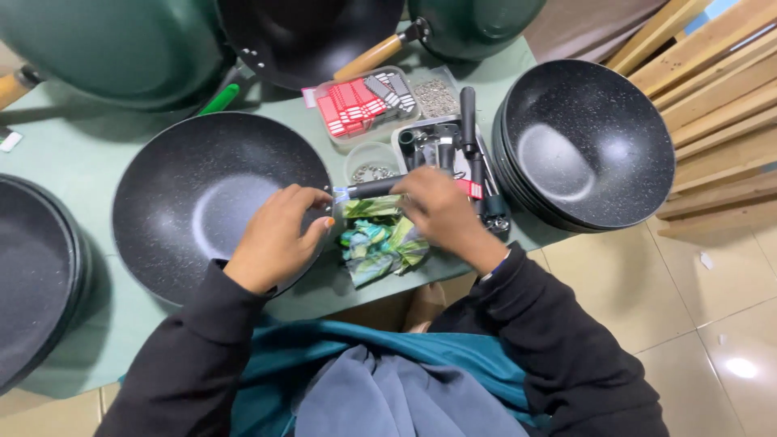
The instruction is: Assembling handles onto woks using a screwdriver and screws, followed by wiping the surface.
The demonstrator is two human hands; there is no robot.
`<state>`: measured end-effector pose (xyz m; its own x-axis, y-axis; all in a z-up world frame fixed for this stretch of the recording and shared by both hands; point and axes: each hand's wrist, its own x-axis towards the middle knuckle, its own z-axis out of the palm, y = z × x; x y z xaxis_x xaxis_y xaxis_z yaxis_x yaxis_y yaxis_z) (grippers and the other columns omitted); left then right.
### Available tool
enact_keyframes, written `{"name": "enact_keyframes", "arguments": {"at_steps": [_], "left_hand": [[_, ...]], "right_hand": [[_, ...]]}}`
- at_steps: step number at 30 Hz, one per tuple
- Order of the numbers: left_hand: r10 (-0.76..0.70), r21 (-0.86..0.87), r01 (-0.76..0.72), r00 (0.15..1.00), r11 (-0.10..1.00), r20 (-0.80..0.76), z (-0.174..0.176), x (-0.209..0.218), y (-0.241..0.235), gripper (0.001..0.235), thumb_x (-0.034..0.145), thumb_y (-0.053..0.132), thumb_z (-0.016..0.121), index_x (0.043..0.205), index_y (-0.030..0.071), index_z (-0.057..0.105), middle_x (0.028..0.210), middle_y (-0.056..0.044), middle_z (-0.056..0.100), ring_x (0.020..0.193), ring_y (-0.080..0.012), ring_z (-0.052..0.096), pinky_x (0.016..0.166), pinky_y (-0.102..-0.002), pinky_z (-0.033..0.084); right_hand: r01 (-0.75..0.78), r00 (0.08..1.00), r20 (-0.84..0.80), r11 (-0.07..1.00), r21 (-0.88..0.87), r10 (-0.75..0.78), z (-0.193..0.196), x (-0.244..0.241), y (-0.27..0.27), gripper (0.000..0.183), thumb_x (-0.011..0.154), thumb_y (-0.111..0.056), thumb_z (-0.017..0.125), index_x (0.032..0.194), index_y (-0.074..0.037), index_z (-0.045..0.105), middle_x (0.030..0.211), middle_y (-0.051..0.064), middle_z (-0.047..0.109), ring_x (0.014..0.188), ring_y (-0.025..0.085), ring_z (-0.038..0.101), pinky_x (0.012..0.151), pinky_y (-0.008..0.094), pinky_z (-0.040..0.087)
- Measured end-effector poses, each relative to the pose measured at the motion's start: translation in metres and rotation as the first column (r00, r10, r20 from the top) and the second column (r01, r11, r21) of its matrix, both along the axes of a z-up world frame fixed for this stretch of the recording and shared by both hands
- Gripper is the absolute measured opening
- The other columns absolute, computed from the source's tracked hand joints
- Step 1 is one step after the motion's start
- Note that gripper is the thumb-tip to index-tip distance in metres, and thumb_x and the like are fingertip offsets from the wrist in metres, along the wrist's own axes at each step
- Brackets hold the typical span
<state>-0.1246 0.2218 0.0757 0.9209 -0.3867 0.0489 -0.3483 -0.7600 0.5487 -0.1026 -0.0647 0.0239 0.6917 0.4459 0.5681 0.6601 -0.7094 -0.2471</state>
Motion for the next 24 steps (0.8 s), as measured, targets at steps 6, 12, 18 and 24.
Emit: {"name": "enact_keyframes", "arguments": {"at_steps": [6, 12, 18, 24], "left_hand": [[0.073, -0.112, -0.082, 0.994, 0.99, -0.079, -0.023, -0.014, 0.032, 0.03, 0.094, 0.026, 0.068, 0.121, 0.013, 0.067, 0.103, -0.008, 0.069, 0.105, -0.031, 0.069, 0.091, -0.046, 0.054], [0.076, -0.141, -0.084, 0.995, 0.986, -0.065, -0.049, -0.022, 0.053, 0.035, 0.089, 0.026, 0.074, 0.121, 0.014, 0.066, 0.105, -0.008, 0.07, 0.103, -0.0295, 0.07, 0.09, -0.046, 0.056], [0.056, -0.138, -0.078, 0.987, 0.987, -0.151, -0.046, -0.028, 0.068, 0.046, 0.086, 0.03, 0.079, 0.126, 0.012, 0.065, 0.109, -0.011, 0.068, 0.108, -0.0321, 0.068, 0.094, -0.045, 0.054], [0.016, -0.358, -0.114, 0.964, 0.927, -0.265, -0.028, -0.033, 0.07, 0.079, 0.088, 0.048, 0.074, 0.145, 0.001, 0.047, 0.135, -0.028, 0.053, 0.128, -0.0498, 0.053, 0.107, -0.059, 0.044]], "right_hand": [[-0.018, 0.982, -0.168, 0.857, -0.515, -0.081, -0.071, -0.031, 0.065, 0.021, 0.084, -0.013, 0.068, 0.103, -0.021, 0.065, 0.099, 0.009, 0.058, 0.086, 0.034, 0.065, 0.061, 0.047, 0.055], [-0.14, 0.906, -0.393, 0.76, -0.635, -0.161, -0.12, -0.005, 0.079, 0.016, 0.091, -0.006, 0.065, 0.106, -0.009, 0.068, 0.102, 0.015, 0.059, 0.083, 0.037, 0.07, 0.057, 0.047, 0.058], [-0.364, 0.708, -0.685, 0.742, -0.563, -0.172, -0.038, 0.018, 0.092, 0.027, 0.08, -0.01, 0.066, 0.107, -0.013, 0.072, 0.096, 0.016, 0.072, 0.092, 0.041, 0.073, 0.076, 0.053, 0.059], [-0.262, 0.521, -0.818, 0.958, 0.117, 0.242, 0.061, 0.019, 0.122, 0.029, 0.073, -0.013, 0.071, 0.101, -0.008, 0.066, 0.089, 0.019, 0.069, 0.092, 0.038, 0.065, 0.082, 0.047, 0.05]]}}
